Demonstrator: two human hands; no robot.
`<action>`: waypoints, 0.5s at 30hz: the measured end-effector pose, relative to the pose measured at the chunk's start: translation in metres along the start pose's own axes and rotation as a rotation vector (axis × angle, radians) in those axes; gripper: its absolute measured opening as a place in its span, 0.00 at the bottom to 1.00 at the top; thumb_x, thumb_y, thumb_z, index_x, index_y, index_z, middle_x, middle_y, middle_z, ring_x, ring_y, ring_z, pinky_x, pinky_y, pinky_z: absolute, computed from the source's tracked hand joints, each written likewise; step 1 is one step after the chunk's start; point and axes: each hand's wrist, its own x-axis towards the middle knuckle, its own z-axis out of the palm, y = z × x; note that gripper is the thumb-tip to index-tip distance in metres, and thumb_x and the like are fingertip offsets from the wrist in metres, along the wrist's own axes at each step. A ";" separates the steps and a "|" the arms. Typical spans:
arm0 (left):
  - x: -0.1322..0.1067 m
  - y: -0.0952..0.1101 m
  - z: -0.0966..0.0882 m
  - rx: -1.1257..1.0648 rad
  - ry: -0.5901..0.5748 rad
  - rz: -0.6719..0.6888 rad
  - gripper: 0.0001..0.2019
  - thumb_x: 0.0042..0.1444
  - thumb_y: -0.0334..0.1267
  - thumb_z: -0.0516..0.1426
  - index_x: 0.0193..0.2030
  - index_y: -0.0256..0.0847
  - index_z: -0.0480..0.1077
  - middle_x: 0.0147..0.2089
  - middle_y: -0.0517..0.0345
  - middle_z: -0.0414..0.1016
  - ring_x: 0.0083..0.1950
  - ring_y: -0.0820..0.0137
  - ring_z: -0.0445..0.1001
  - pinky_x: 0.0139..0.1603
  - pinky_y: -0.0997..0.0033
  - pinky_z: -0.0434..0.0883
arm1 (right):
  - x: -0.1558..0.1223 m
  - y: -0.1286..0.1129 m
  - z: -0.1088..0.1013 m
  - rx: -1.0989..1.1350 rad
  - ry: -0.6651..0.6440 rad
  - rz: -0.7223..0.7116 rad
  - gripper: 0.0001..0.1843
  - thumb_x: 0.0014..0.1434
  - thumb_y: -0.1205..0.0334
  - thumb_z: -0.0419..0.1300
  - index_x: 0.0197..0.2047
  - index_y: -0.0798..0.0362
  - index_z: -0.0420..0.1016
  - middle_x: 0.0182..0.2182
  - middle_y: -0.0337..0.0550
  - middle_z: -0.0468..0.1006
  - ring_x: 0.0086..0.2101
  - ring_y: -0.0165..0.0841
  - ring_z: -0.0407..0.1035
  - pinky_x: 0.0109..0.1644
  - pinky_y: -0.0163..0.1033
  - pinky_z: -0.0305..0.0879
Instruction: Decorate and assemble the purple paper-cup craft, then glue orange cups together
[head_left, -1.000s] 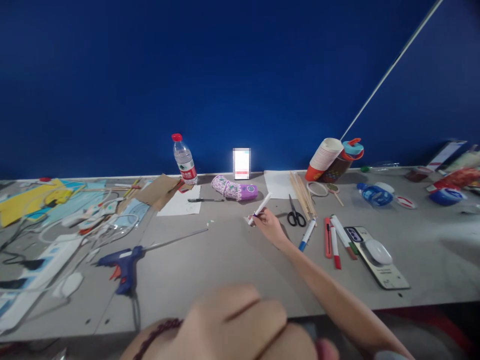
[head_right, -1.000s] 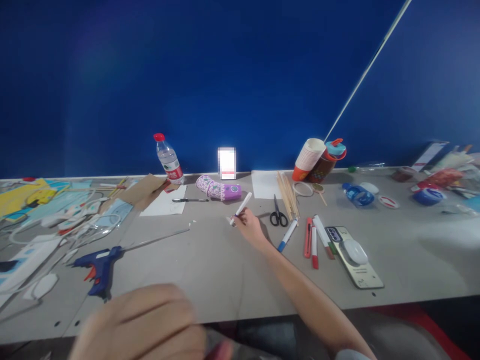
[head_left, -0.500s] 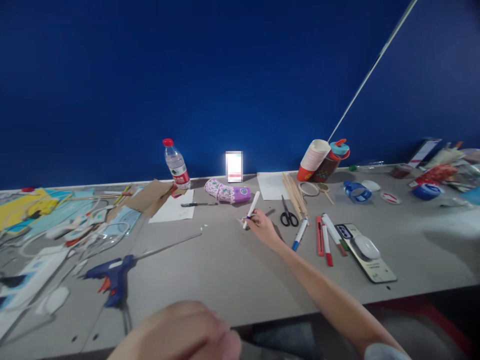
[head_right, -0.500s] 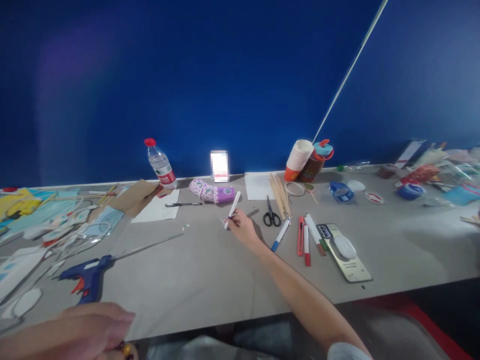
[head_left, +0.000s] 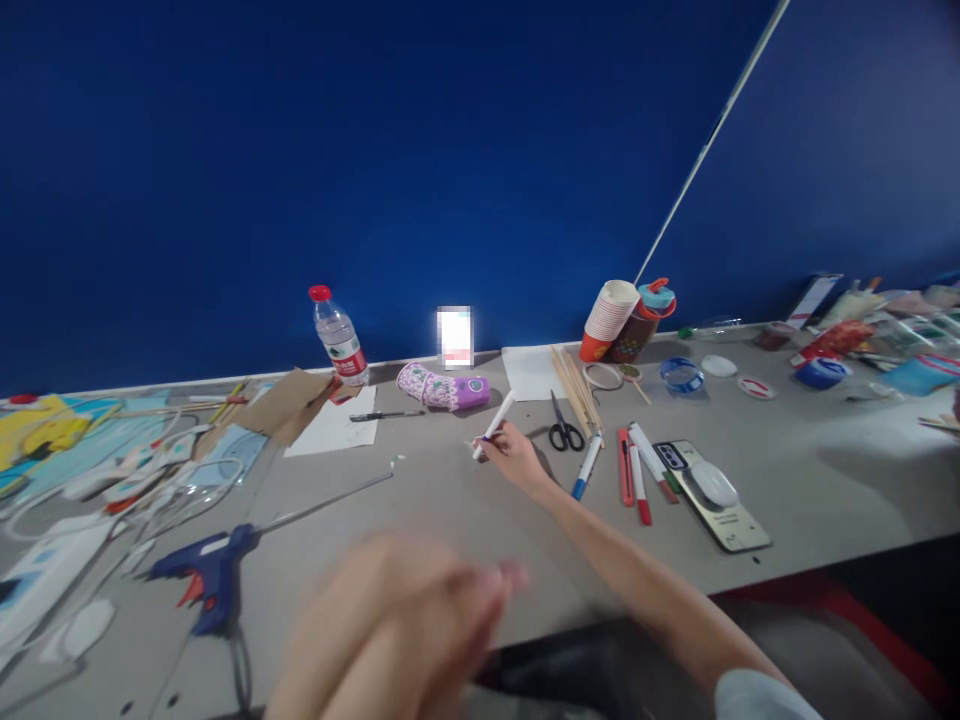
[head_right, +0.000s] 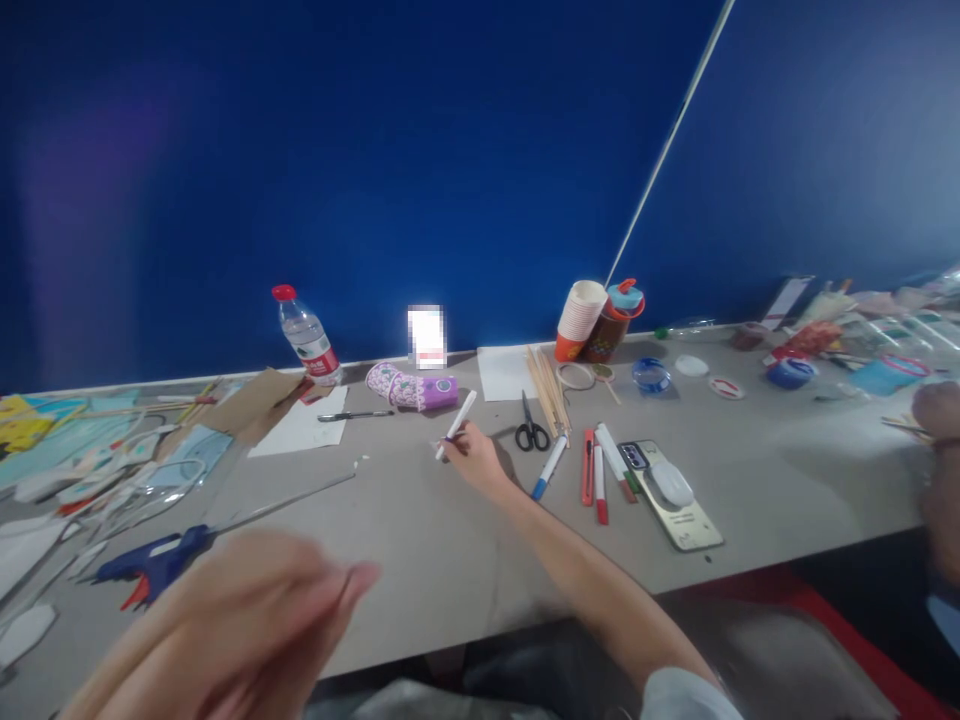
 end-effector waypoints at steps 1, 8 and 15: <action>0.003 -0.013 0.015 0.000 0.020 0.002 0.05 0.52 0.31 0.62 0.34 0.44 0.72 0.29 0.60 0.75 0.28 0.70 0.72 0.30 0.69 0.71 | 0.000 0.000 0.000 0.003 0.010 0.001 0.10 0.54 0.56 0.60 0.37 0.51 0.65 0.29 0.41 0.80 0.31 0.36 0.77 0.37 0.40 0.73; -0.014 -0.110 0.123 0.043 -0.446 -0.372 0.10 0.59 0.45 0.56 0.37 0.40 0.68 0.32 0.61 0.71 0.28 0.74 0.67 0.28 0.74 0.60 | 0.002 0.005 0.002 0.071 0.037 0.040 0.16 0.50 0.52 0.64 0.36 0.52 0.67 0.27 0.40 0.78 0.29 0.34 0.75 0.34 0.39 0.72; -0.042 -0.124 0.148 0.106 -0.646 -0.314 0.13 0.65 0.44 0.48 0.44 0.41 0.69 0.40 0.53 0.75 0.40 0.66 0.73 0.36 0.69 0.63 | 0.001 0.003 -0.002 0.138 -0.075 0.049 0.20 0.48 0.47 0.66 0.34 0.54 0.69 0.29 0.41 0.77 0.31 0.34 0.73 0.37 0.38 0.70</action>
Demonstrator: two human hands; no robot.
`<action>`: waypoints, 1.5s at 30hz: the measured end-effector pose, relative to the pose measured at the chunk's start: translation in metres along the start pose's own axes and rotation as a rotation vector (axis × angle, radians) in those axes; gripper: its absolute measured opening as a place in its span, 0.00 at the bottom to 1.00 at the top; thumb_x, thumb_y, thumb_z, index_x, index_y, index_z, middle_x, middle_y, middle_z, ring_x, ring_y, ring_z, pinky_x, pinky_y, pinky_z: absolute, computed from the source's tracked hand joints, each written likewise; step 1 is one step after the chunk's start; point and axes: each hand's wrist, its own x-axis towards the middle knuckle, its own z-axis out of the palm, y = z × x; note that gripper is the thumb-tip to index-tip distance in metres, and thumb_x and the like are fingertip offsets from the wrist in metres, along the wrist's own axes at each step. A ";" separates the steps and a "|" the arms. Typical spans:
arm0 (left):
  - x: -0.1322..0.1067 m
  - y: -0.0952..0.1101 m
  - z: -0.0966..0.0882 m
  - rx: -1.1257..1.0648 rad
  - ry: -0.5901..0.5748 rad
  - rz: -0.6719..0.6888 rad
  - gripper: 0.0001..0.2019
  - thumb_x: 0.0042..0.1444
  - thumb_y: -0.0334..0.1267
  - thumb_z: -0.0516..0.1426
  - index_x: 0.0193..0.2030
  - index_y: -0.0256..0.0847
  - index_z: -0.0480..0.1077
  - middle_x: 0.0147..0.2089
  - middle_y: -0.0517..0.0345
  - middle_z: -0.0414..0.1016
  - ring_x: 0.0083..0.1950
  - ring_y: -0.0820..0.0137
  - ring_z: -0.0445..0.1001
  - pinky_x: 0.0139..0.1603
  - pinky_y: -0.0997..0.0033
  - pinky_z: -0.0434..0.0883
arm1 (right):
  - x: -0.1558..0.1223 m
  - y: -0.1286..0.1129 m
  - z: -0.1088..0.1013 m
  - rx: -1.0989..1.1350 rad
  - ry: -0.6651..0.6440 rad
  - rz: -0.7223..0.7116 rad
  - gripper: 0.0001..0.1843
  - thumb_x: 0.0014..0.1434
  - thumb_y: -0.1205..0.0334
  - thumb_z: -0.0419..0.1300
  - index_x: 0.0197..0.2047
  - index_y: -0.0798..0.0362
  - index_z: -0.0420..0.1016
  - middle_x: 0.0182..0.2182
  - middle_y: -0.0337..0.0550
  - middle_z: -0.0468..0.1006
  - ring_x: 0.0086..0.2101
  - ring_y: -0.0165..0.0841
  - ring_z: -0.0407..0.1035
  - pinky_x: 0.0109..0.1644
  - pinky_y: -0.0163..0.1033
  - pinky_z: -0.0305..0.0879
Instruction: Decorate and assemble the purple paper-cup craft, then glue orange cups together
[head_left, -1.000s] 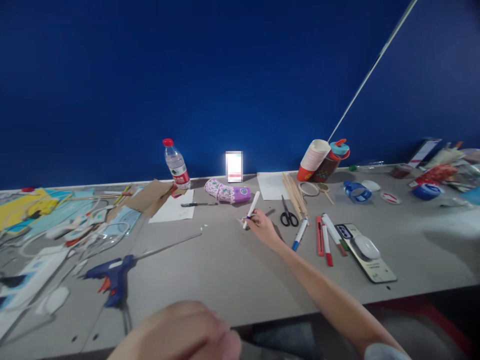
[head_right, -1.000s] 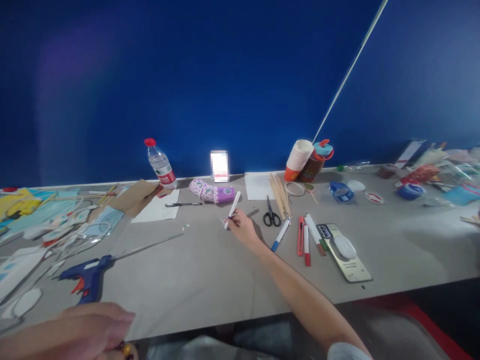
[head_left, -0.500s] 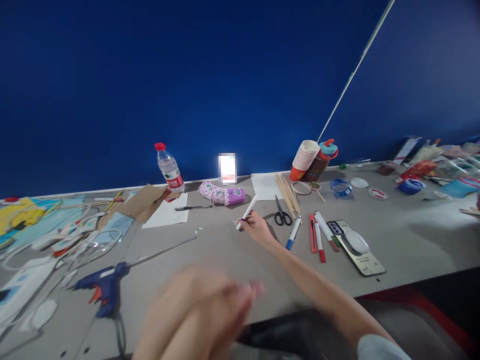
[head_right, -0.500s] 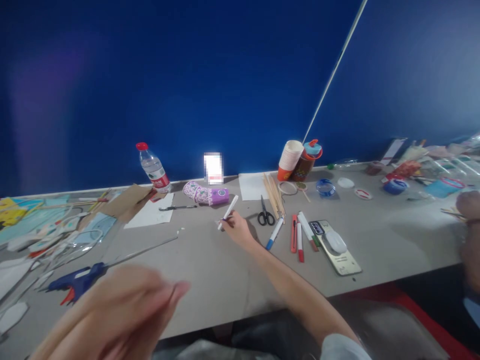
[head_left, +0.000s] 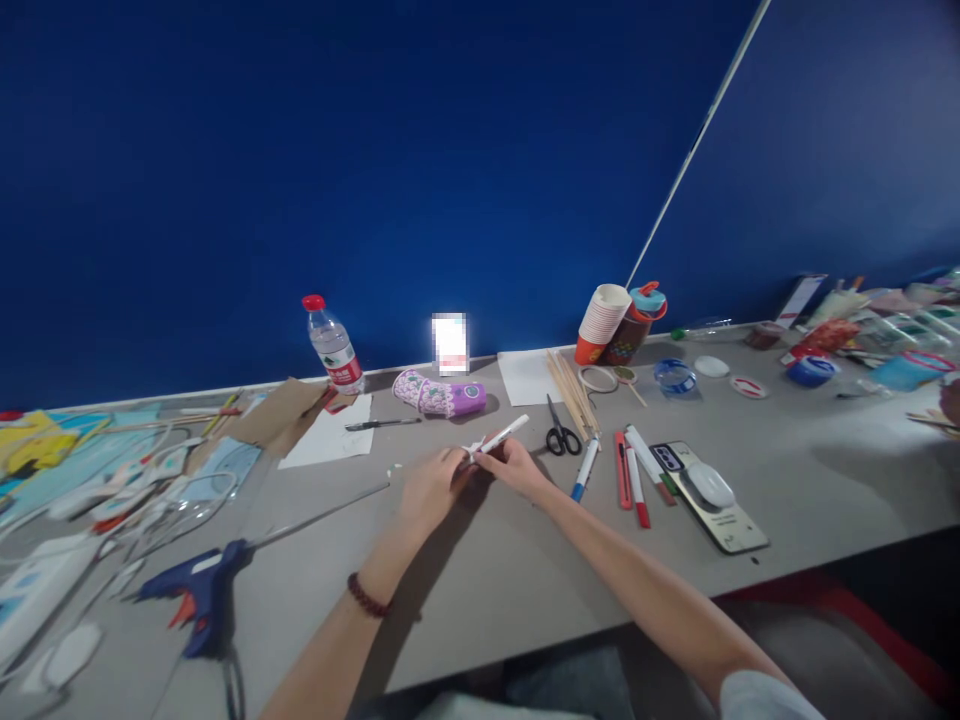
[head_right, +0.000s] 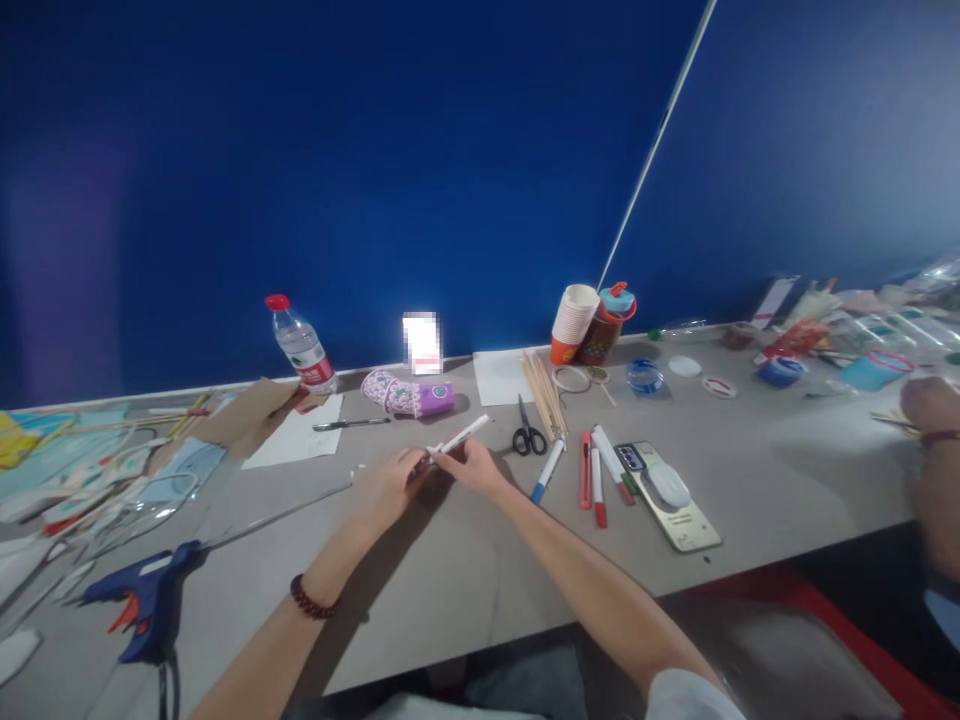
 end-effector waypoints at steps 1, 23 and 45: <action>0.000 0.002 -0.001 0.031 -0.015 0.018 0.13 0.66 0.42 0.47 0.44 0.40 0.69 0.40 0.53 0.75 0.40 0.65 0.73 0.35 0.69 0.63 | -0.001 -0.003 -0.001 -0.006 -0.030 -0.024 0.19 0.48 0.47 0.66 0.33 0.54 0.69 0.29 0.41 0.77 0.32 0.34 0.72 0.37 0.37 0.69; -0.115 0.041 -0.064 0.163 0.113 0.521 0.08 0.61 0.29 0.47 0.31 0.42 0.59 0.27 0.60 0.67 0.27 0.68 0.64 0.29 0.68 0.56 | -0.117 -0.106 0.010 -0.435 -0.606 -0.449 0.21 0.64 0.56 0.44 0.20 0.50 0.50 0.15 0.33 0.55 0.20 0.28 0.51 0.28 0.35 0.54; -0.109 0.053 -0.086 0.182 0.148 0.599 0.10 0.65 0.34 0.47 0.31 0.41 0.60 0.25 0.62 0.65 0.27 0.70 0.63 0.29 0.67 0.54 | -0.129 -0.123 0.008 -0.417 -0.513 -0.558 0.23 0.67 0.51 0.36 0.21 0.49 0.43 0.15 0.33 0.50 0.19 0.28 0.48 0.26 0.38 0.51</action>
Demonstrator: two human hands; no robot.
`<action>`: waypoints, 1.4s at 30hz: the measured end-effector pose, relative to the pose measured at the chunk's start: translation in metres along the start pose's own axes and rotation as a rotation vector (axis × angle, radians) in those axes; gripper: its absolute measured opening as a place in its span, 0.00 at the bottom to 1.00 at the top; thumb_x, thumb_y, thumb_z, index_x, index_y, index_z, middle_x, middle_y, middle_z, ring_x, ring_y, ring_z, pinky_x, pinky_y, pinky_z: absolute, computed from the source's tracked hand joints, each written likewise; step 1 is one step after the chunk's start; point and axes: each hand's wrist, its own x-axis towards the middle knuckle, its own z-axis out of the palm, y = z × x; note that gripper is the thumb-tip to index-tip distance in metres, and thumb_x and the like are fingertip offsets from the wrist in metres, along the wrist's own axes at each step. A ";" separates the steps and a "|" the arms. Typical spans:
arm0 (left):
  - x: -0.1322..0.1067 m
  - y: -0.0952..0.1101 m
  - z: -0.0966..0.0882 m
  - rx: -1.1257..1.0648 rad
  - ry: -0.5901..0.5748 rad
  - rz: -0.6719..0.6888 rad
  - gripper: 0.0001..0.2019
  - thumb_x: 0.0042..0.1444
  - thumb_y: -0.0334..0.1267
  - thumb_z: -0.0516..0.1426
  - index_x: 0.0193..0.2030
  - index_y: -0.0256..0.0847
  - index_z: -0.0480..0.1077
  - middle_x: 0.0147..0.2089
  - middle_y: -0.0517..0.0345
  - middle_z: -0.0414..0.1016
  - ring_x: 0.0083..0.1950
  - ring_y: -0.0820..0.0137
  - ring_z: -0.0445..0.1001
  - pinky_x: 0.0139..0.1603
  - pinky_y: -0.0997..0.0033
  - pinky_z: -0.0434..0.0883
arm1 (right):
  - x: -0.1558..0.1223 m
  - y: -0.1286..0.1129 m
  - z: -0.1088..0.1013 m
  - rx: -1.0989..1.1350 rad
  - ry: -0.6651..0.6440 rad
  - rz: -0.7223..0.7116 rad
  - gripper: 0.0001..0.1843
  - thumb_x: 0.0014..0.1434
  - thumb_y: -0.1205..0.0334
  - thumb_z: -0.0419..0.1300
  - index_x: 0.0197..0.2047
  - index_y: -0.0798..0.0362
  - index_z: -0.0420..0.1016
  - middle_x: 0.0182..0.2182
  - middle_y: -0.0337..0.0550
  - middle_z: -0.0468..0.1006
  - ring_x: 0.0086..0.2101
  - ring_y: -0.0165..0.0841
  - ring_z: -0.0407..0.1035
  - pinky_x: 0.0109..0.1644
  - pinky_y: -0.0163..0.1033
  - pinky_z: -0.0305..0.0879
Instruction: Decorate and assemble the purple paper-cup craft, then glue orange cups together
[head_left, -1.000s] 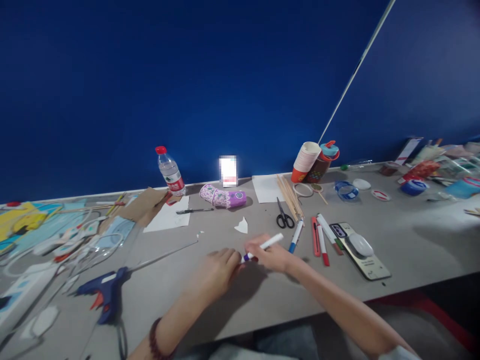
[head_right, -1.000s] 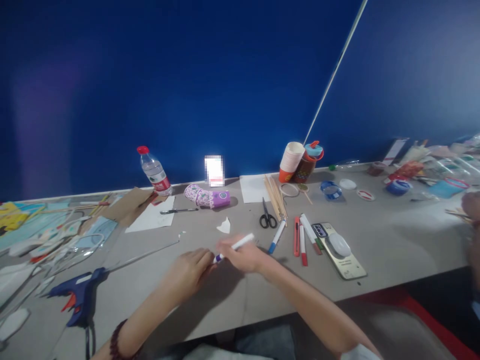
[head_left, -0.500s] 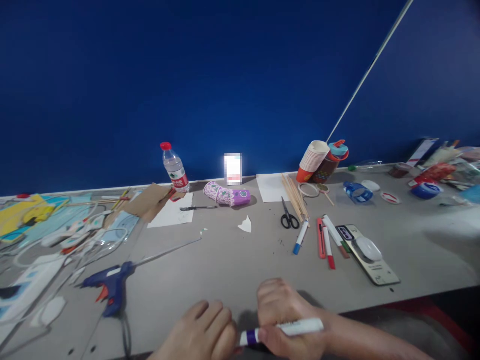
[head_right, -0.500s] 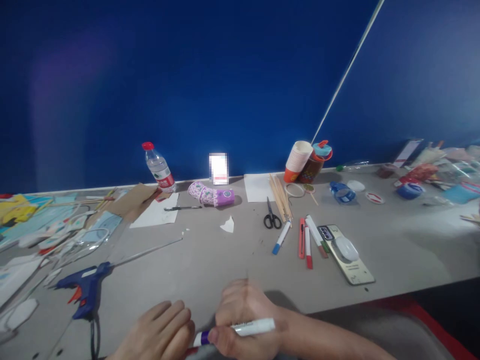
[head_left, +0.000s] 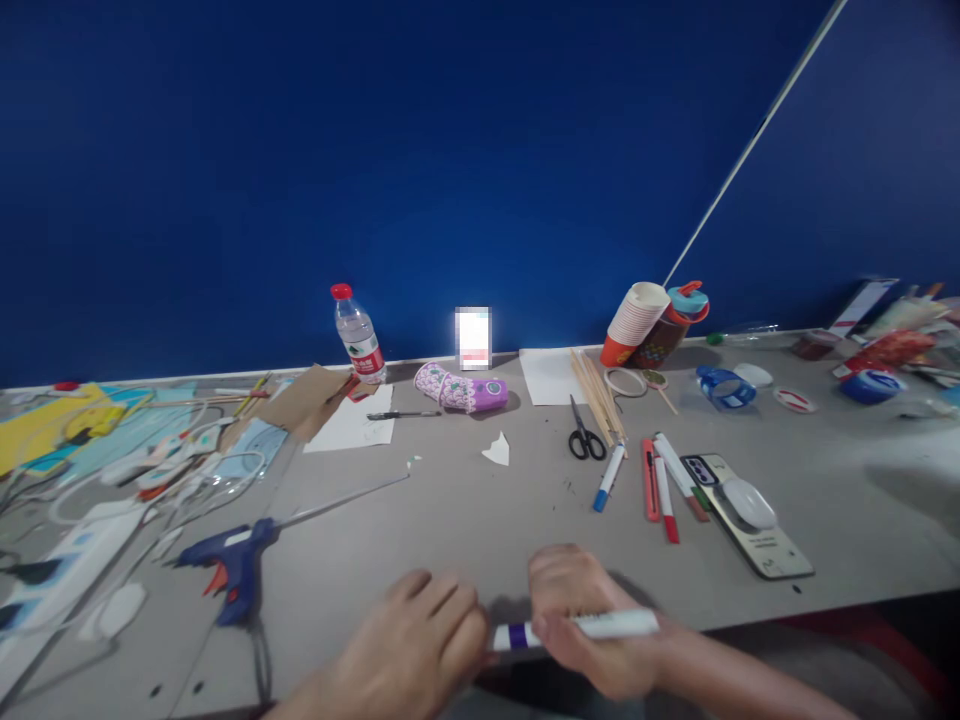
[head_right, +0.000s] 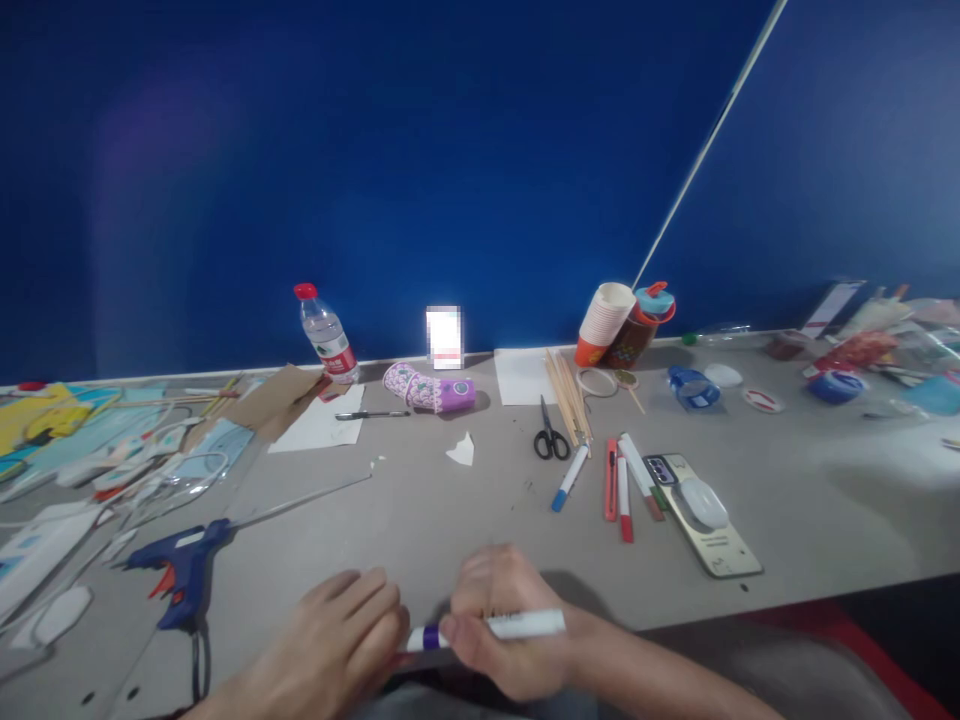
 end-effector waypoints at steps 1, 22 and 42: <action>0.004 -0.003 -0.003 -0.051 -0.033 -0.036 0.09 0.65 0.34 0.47 0.32 0.41 0.59 0.26 0.62 0.66 0.28 0.69 0.64 0.28 0.67 0.55 | 0.002 0.001 -0.002 0.002 0.006 0.011 0.23 0.67 0.52 0.36 0.21 0.49 0.43 0.15 0.34 0.51 0.19 0.28 0.49 0.26 0.38 0.51; 0.002 0.011 -0.007 -0.063 -0.227 0.014 0.14 0.61 0.45 0.56 0.29 0.42 0.58 0.24 0.65 0.68 0.24 0.70 0.64 0.26 0.66 0.52 | -0.009 -0.002 0.014 -0.229 0.048 -0.175 0.23 0.64 0.52 0.43 0.19 0.49 0.50 0.14 0.34 0.54 0.18 0.30 0.48 0.24 0.40 0.48; -0.004 0.018 -0.004 0.129 -0.171 0.160 0.12 0.57 0.37 0.58 0.26 0.43 0.58 0.20 0.64 0.59 0.22 0.70 0.56 0.23 0.63 0.44 | -0.020 0.002 0.008 -0.330 0.032 -0.396 0.28 0.70 0.65 0.34 0.19 0.52 0.58 0.15 0.34 0.54 0.21 0.30 0.47 0.26 0.38 0.49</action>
